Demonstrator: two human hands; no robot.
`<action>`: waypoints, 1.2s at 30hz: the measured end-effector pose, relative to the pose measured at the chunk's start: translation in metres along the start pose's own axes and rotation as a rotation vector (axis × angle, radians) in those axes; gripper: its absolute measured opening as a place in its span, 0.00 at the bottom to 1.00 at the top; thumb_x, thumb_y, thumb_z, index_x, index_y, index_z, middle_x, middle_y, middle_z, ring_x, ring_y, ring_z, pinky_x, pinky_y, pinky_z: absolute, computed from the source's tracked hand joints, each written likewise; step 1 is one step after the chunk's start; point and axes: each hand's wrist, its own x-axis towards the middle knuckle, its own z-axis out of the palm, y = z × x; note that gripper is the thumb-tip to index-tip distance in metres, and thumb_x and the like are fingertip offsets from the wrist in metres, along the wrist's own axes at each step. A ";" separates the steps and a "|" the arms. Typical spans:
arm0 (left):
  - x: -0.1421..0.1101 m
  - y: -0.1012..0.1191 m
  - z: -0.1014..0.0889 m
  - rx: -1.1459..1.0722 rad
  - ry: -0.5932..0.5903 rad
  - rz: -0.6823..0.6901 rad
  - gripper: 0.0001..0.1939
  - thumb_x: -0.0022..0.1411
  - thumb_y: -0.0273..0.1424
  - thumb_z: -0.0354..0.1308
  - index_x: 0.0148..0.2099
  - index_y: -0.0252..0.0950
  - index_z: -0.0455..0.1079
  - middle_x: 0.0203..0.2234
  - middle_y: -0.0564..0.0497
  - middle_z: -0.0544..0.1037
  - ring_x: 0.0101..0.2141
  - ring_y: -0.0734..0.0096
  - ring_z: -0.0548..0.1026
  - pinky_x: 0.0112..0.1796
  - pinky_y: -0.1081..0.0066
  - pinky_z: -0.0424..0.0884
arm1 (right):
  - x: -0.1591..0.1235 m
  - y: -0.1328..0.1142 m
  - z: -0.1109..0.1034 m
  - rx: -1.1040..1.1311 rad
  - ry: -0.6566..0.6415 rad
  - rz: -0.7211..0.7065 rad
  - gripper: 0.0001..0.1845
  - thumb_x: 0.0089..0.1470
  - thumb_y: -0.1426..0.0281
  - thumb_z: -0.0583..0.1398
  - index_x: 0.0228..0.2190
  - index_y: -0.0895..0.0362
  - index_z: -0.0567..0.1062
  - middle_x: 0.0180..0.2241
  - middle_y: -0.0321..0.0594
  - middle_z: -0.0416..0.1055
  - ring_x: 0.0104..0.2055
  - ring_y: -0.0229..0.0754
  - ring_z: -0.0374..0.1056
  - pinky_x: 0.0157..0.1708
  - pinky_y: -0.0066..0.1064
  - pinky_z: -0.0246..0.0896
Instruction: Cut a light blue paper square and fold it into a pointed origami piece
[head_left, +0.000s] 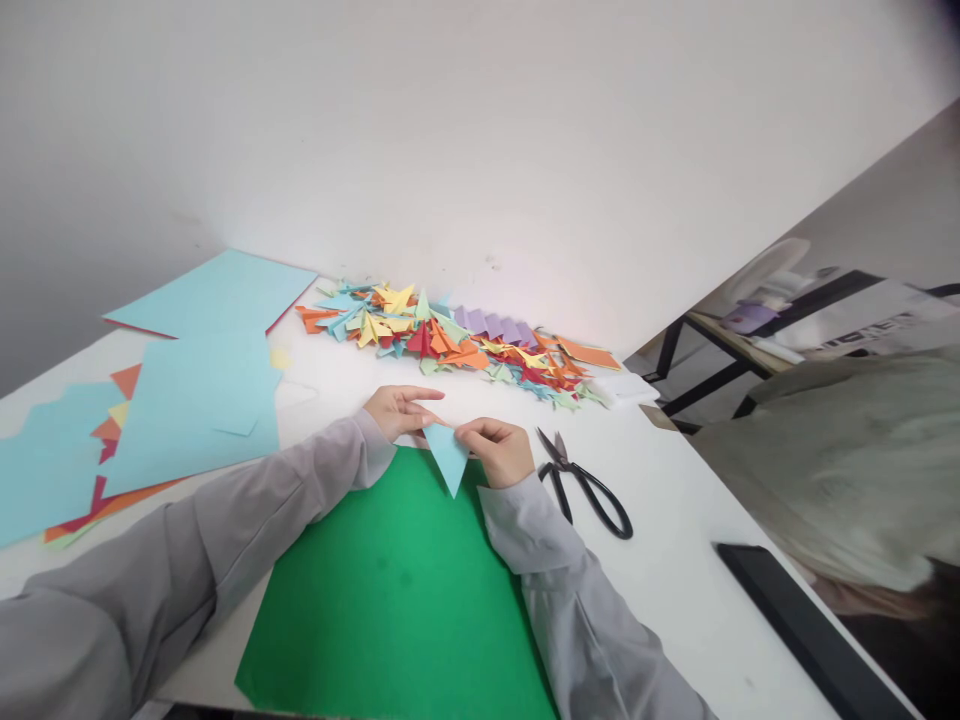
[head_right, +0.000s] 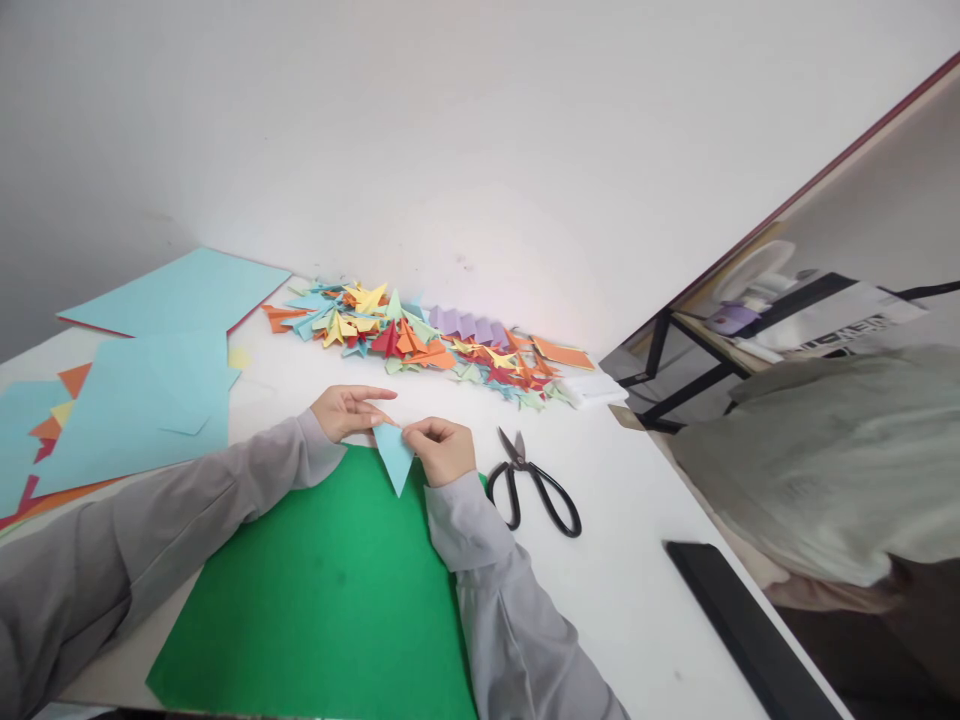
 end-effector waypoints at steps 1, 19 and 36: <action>0.001 -0.001 -0.001 -0.013 -0.010 -0.001 0.30 0.33 0.26 0.67 0.43 0.25 0.66 0.22 0.45 0.78 0.25 0.67 0.75 0.30 0.67 0.71 | 0.000 0.000 0.000 0.001 0.002 0.003 0.04 0.30 0.71 0.61 0.12 0.58 0.73 0.11 0.31 0.65 0.15 0.32 0.56 0.18 0.26 0.53; 0.000 -0.002 0.005 0.085 0.157 0.099 0.21 0.31 0.30 0.68 0.32 0.28 0.70 0.12 0.56 0.71 0.18 0.76 0.72 0.25 0.73 0.72 | 0.002 0.004 -0.001 0.033 -0.075 -0.050 0.07 0.33 0.67 0.64 0.18 0.58 0.74 0.13 0.31 0.67 0.14 0.32 0.59 0.17 0.26 0.57; 0.000 -0.002 0.010 0.043 0.234 0.072 0.18 0.26 0.30 0.69 0.24 0.28 0.70 0.15 0.50 0.75 0.19 0.73 0.72 0.23 0.73 0.71 | 0.003 0.008 -0.002 0.153 -0.132 0.072 0.06 0.33 0.72 0.60 0.20 0.60 0.74 0.09 0.30 0.65 0.10 0.30 0.55 0.10 0.23 0.48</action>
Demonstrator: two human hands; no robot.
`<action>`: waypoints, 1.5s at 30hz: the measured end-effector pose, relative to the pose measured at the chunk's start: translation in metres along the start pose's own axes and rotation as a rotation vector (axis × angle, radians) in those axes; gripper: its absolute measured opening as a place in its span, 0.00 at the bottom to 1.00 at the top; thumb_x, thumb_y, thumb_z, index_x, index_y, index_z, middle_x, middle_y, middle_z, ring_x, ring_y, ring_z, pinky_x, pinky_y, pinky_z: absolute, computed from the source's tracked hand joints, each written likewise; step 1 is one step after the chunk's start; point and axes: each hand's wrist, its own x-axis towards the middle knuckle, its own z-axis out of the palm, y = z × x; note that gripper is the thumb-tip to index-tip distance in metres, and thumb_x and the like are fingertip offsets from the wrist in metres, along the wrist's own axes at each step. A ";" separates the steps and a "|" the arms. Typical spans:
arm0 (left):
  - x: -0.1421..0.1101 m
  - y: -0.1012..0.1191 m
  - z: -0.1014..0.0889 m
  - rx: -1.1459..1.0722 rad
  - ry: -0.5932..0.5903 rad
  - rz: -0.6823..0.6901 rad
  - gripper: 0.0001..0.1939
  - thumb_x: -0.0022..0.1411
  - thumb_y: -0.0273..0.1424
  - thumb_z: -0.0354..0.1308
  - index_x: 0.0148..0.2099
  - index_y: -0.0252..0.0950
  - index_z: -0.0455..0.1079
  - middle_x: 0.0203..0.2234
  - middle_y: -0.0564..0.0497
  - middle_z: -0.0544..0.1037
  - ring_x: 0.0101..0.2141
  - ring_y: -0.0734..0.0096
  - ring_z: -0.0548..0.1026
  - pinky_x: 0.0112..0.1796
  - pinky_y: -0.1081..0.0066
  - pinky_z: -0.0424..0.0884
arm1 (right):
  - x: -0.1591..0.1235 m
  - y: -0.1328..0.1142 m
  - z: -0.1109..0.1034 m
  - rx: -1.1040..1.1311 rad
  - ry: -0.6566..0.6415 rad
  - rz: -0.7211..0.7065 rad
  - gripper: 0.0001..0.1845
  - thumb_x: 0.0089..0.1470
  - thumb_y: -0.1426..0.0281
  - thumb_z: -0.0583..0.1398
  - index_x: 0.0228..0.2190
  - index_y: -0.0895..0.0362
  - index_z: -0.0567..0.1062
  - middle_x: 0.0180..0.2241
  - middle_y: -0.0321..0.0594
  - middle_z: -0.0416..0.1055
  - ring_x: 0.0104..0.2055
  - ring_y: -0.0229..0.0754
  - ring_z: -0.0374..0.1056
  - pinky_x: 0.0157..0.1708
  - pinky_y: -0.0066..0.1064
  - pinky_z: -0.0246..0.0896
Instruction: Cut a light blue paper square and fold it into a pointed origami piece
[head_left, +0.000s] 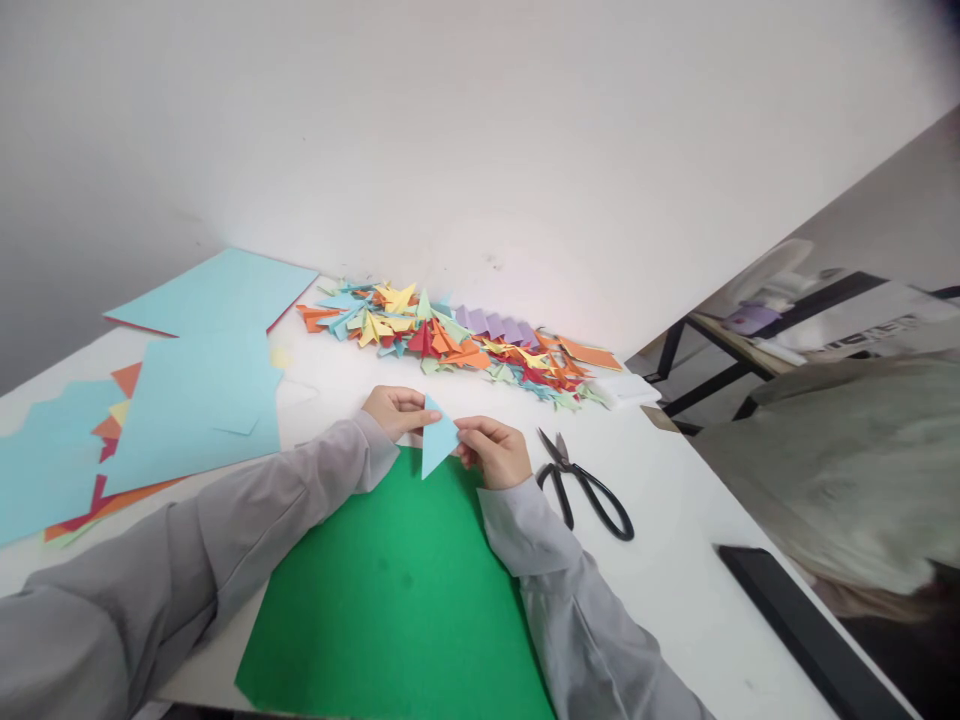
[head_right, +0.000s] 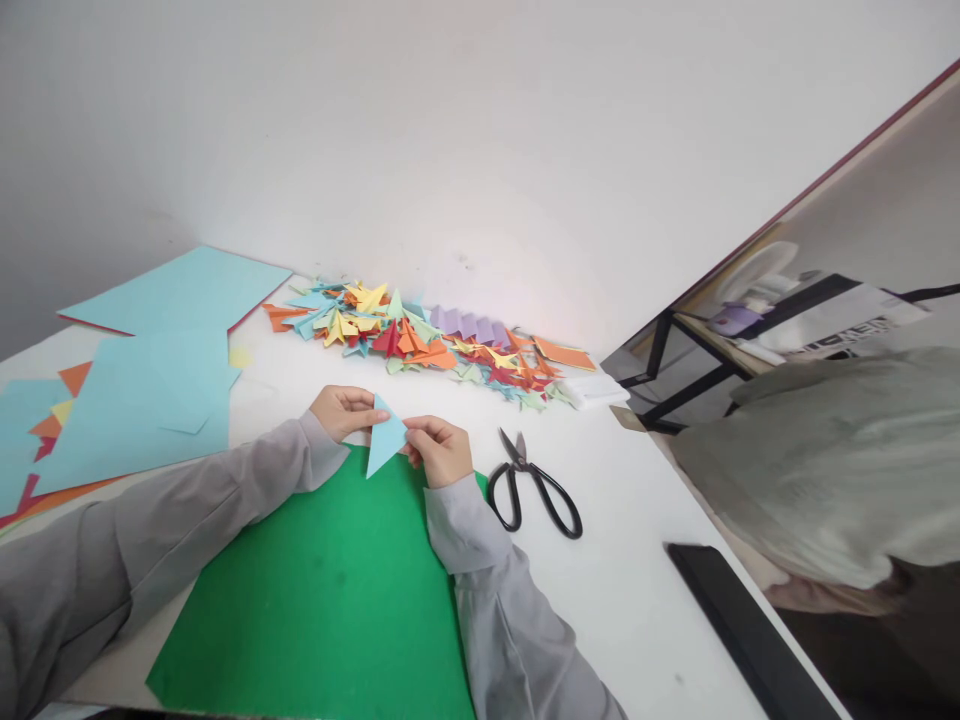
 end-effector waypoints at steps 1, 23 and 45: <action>-0.001 0.000 0.000 0.029 -0.015 -0.003 0.17 0.27 0.30 0.68 0.24 0.28 0.70 0.15 0.51 0.74 0.18 0.74 0.72 0.22 0.73 0.70 | -0.001 -0.001 0.001 -0.011 -0.002 -0.007 0.06 0.33 0.71 0.60 0.20 0.60 0.74 0.09 0.30 0.65 0.10 0.30 0.55 0.11 0.23 0.49; -0.002 0.006 0.003 0.091 0.048 0.003 0.15 0.25 0.29 0.68 0.20 0.29 0.69 0.13 0.52 0.72 0.16 0.75 0.69 0.20 0.74 0.67 | -0.002 0.001 0.002 0.028 -0.080 -0.020 0.09 0.38 0.69 0.59 0.25 0.60 0.74 0.12 0.31 0.65 0.12 0.31 0.57 0.13 0.25 0.51; -0.002 0.012 0.000 -0.072 -0.003 -0.165 0.20 0.49 0.27 0.56 0.46 0.26 0.65 0.14 0.49 0.73 0.16 0.73 0.71 0.19 0.75 0.64 | -0.009 -0.001 0.012 -0.065 -0.215 -0.238 0.18 0.40 0.70 0.59 0.37 0.56 0.65 0.14 0.26 0.60 0.16 0.33 0.57 0.18 0.27 0.53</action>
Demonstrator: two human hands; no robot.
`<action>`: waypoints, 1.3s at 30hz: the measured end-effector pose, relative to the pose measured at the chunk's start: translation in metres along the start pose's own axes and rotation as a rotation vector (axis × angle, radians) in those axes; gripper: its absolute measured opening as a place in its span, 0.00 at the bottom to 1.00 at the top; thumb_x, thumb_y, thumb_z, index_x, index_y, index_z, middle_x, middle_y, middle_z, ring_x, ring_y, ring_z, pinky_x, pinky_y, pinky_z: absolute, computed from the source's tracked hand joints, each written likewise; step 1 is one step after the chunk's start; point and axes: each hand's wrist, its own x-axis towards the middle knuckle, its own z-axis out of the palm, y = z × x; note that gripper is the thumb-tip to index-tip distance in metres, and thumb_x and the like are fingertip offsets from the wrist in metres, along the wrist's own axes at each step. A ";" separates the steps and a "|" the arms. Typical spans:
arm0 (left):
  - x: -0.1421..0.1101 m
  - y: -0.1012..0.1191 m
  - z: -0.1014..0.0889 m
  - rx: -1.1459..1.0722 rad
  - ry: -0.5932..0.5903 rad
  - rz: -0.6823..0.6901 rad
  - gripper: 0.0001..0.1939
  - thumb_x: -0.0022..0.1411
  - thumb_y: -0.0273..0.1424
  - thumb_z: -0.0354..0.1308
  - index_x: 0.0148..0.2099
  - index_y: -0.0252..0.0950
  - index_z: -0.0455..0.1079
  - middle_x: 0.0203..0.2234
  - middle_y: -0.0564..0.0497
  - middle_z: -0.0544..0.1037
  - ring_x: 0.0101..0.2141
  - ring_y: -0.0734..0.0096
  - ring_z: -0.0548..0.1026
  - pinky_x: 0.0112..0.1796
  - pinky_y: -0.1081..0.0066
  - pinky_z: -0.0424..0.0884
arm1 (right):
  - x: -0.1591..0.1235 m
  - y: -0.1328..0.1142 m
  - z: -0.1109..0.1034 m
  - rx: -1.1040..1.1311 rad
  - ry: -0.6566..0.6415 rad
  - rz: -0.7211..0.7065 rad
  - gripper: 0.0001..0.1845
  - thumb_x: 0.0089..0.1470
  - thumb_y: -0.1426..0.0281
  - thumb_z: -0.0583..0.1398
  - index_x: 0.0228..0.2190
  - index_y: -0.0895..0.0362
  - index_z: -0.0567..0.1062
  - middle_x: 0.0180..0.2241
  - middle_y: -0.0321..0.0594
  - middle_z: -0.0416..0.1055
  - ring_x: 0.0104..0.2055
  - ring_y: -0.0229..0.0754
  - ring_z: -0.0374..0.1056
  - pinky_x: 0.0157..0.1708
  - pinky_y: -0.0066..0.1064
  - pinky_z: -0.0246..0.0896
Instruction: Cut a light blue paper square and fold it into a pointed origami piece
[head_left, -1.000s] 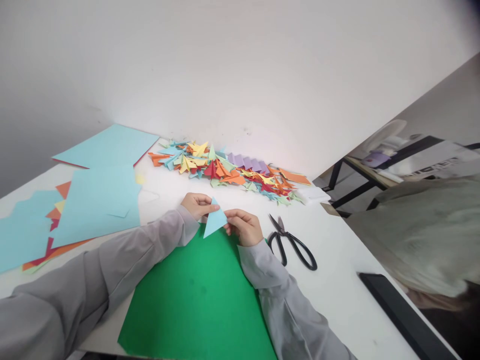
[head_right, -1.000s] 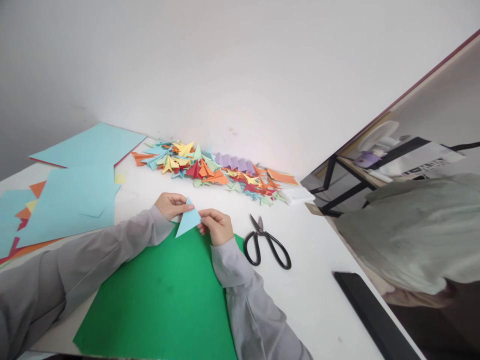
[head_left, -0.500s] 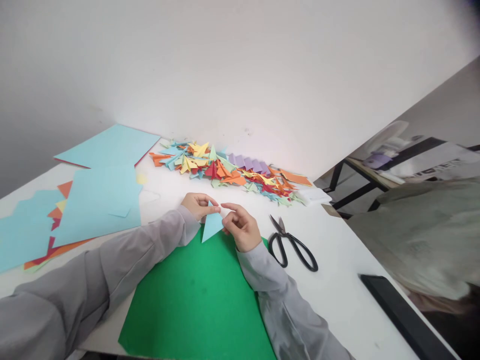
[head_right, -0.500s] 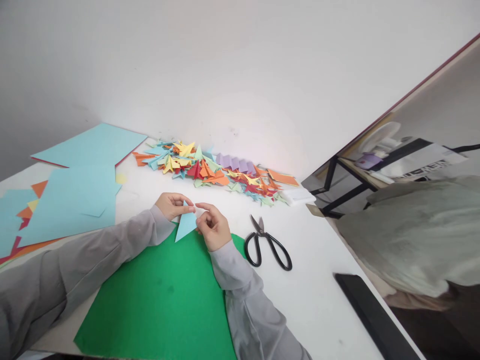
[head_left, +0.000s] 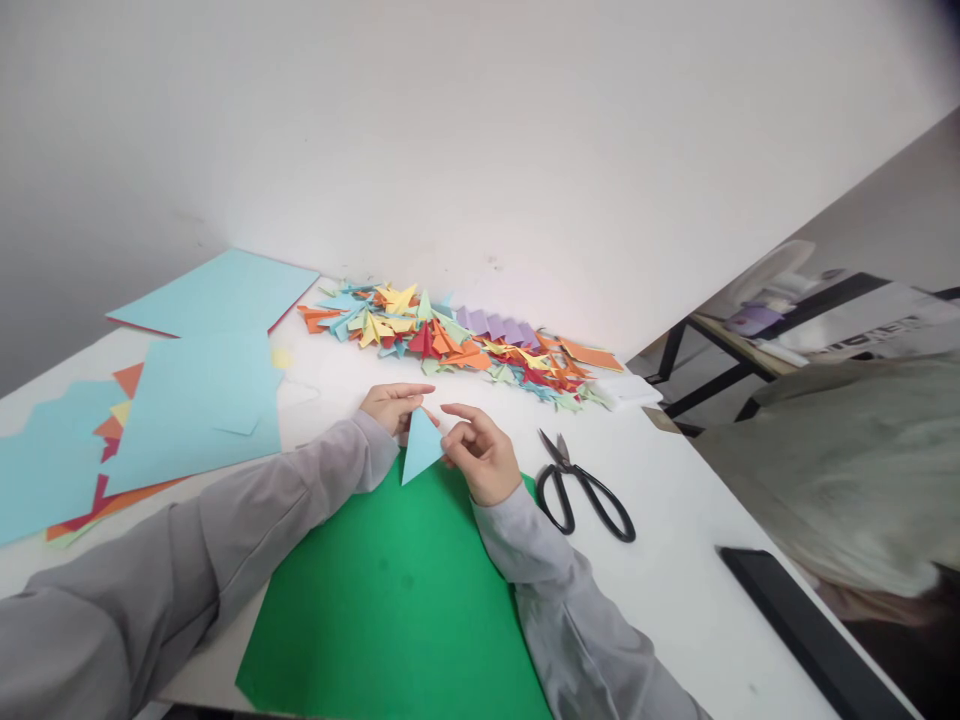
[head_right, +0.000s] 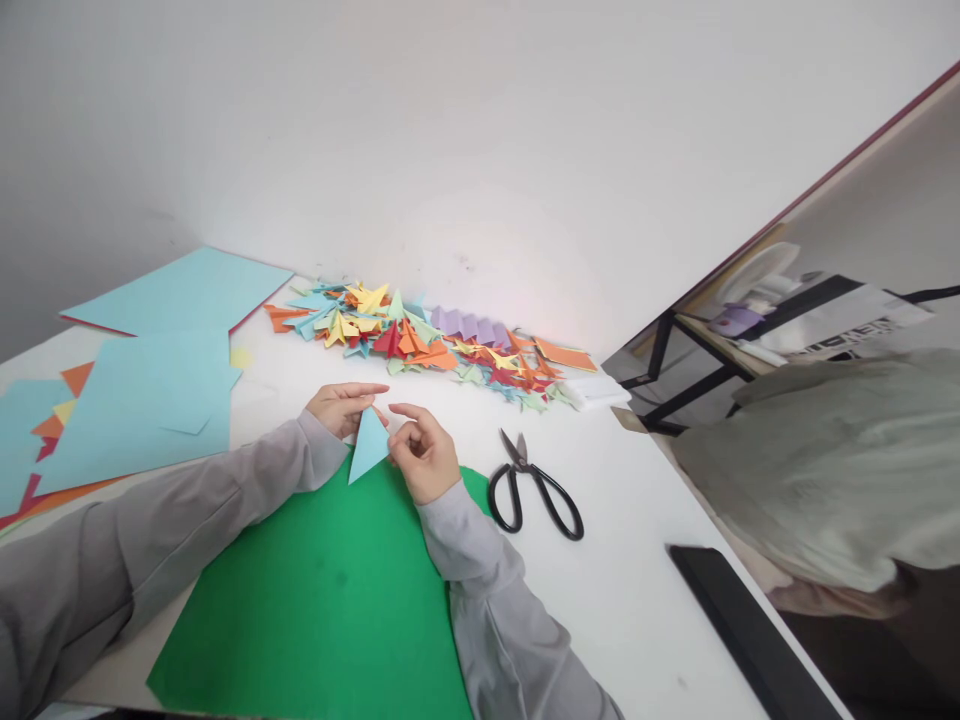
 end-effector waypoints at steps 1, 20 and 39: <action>0.000 0.000 0.000 -0.006 0.008 0.004 0.19 0.50 0.28 0.56 0.46 0.27 0.65 0.14 0.49 0.73 0.16 0.74 0.70 0.19 0.75 0.64 | 0.000 0.000 0.000 0.014 0.011 0.004 0.18 0.40 0.69 0.59 0.37 0.56 0.65 0.14 0.27 0.61 0.16 0.33 0.58 0.18 0.27 0.54; 0.000 -0.020 0.001 0.397 -0.068 0.319 0.12 0.41 0.29 0.62 0.30 0.31 0.68 0.19 0.51 0.72 0.22 0.75 0.71 0.25 0.74 0.69 | 0.002 -0.003 -0.005 -0.128 0.310 -0.065 0.11 0.44 0.66 0.58 0.32 0.58 0.71 0.17 0.34 0.68 0.21 0.36 0.64 0.19 0.26 0.56; -0.005 -0.021 0.000 0.557 -0.318 0.203 0.15 0.47 0.40 0.56 0.24 0.31 0.68 0.16 0.48 0.75 0.15 0.77 0.70 0.16 0.79 0.62 | 0.004 0.004 -0.009 -0.208 0.227 -0.060 0.09 0.40 0.65 0.61 0.17 0.58 0.70 0.15 0.31 0.64 0.19 0.33 0.57 0.22 0.27 0.52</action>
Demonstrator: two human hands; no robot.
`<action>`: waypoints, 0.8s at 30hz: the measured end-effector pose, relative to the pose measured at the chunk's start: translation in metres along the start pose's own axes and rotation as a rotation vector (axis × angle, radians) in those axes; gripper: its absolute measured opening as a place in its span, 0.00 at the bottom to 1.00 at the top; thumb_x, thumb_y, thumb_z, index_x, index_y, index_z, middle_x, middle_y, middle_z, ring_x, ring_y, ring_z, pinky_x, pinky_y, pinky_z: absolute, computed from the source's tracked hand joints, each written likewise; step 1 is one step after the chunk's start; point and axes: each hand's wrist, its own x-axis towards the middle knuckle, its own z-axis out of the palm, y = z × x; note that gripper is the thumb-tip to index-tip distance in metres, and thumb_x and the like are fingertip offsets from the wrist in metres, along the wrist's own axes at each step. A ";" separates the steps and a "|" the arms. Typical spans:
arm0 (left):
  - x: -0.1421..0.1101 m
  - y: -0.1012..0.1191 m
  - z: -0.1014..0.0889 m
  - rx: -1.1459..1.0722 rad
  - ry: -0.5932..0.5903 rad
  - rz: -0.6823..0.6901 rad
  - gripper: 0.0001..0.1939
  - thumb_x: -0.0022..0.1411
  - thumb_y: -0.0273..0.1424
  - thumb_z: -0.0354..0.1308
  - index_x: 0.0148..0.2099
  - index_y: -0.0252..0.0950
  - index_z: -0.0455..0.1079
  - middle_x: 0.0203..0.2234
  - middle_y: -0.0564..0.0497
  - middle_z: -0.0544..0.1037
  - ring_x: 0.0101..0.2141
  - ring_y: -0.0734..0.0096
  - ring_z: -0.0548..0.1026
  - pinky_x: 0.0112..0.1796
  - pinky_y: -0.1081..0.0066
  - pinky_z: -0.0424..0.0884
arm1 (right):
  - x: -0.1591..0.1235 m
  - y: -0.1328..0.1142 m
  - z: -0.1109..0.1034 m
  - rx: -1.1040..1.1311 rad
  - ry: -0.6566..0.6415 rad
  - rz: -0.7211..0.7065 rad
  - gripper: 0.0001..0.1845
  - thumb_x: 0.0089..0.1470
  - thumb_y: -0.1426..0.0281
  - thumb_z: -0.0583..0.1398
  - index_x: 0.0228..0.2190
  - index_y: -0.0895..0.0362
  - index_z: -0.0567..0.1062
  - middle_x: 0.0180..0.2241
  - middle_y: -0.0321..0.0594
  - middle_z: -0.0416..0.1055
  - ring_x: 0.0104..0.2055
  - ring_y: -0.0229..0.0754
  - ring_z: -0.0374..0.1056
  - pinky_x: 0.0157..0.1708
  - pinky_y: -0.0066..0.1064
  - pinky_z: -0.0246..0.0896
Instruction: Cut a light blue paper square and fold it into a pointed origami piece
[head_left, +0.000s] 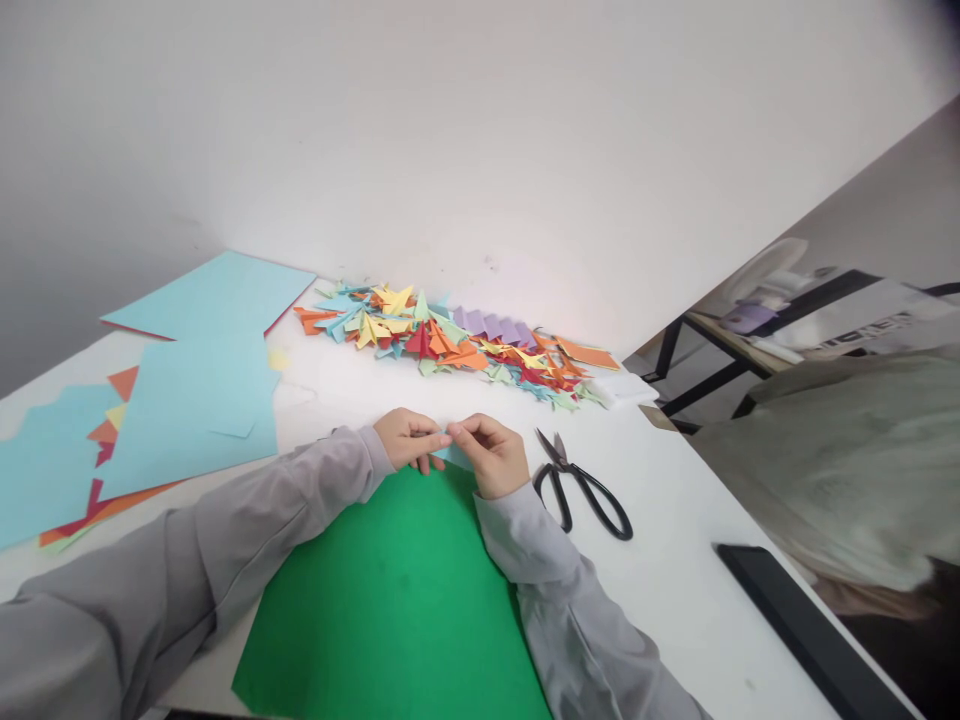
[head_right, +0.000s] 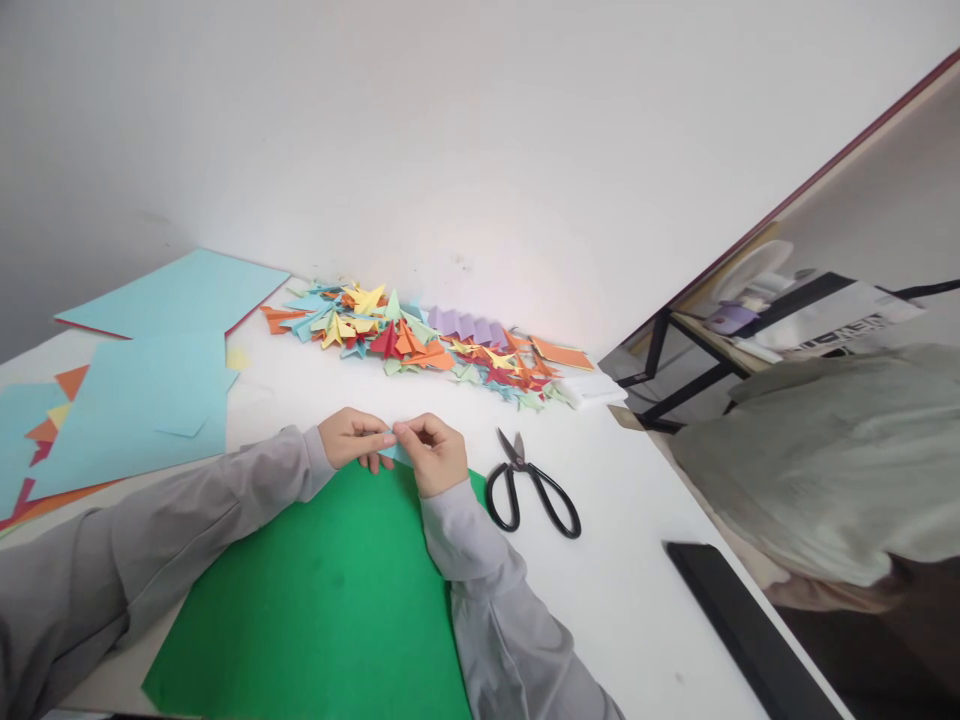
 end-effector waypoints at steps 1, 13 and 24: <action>0.000 -0.001 0.001 0.015 -0.001 0.011 0.15 0.48 0.40 0.55 0.25 0.31 0.68 0.17 0.48 0.75 0.15 0.77 0.70 0.16 0.80 0.62 | 0.000 -0.002 -0.001 -0.015 -0.035 -0.004 0.09 0.41 0.66 0.60 0.16 0.58 0.70 0.14 0.31 0.63 0.18 0.32 0.56 0.21 0.26 0.52; -0.001 -0.001 0.001 0.260 -0.009 0.078 0.15 0.54 0.37 0.46 0.22 0.33 0.64 0.10 0.56 0.67 0.13 0.79 0.65 0.16 0.79 0.61 | 0.001 -0.006 0.000 -0.117 -0.060 0.007 0.12 0.41 0.64 0.57 0.15 0.58 0.66 0.13 0.29 0.54 0.18 0.33 0.52 0.20 0.26 0.49; -0.003 0.011 0.000 0.104 0.001 -0.014 0.11 0.48 0.32 0.48 0.20 0.31 0.64 0.11 0.56 0.68 0.14 0.78 0.66 0.16 0.79 0.61 | -0.001 -0.005 0.001 -0.033 0.004 0.093 0.12 0.38 0.63 0.60 0.15 0.59 0.68 0.12 0.29 0.57 0.16 0.31 0.49 0.17 0.25 0.44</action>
